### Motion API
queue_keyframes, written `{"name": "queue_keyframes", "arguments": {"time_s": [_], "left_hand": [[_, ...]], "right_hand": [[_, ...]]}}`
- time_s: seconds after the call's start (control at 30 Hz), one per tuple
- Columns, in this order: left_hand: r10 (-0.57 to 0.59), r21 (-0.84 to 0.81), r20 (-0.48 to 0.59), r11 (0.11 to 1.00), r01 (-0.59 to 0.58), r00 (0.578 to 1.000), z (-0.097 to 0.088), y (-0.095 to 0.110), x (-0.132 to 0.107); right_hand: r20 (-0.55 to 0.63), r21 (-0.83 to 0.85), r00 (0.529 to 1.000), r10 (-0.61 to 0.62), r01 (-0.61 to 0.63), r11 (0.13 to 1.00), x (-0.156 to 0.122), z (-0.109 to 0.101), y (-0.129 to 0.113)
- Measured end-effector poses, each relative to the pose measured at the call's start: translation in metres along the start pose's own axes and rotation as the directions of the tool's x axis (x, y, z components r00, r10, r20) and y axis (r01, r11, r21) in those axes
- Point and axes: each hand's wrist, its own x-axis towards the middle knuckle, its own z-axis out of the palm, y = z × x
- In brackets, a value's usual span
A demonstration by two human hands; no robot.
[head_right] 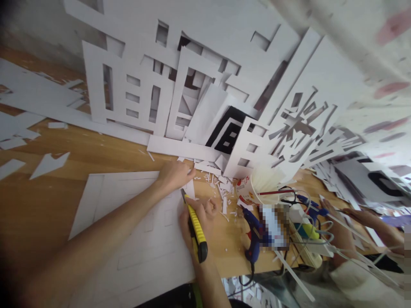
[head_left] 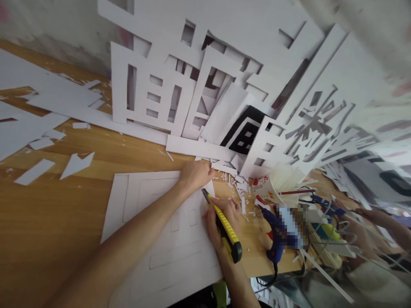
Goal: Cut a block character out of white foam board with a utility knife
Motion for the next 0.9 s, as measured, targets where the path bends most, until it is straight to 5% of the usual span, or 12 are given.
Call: {"name": "queue_keyframes", "arguments": {"time_s": [0.9], "left_hand": [[-0.076, 0.035, 0.023, 0.997, 0.075, 0.997, -0.005, 0.003, 0.002]], "right_hand": [[0.015, -0.001, 0.996, 0.086, -0.086, 0.996, 0.000, 0.014, 0.010]]}}
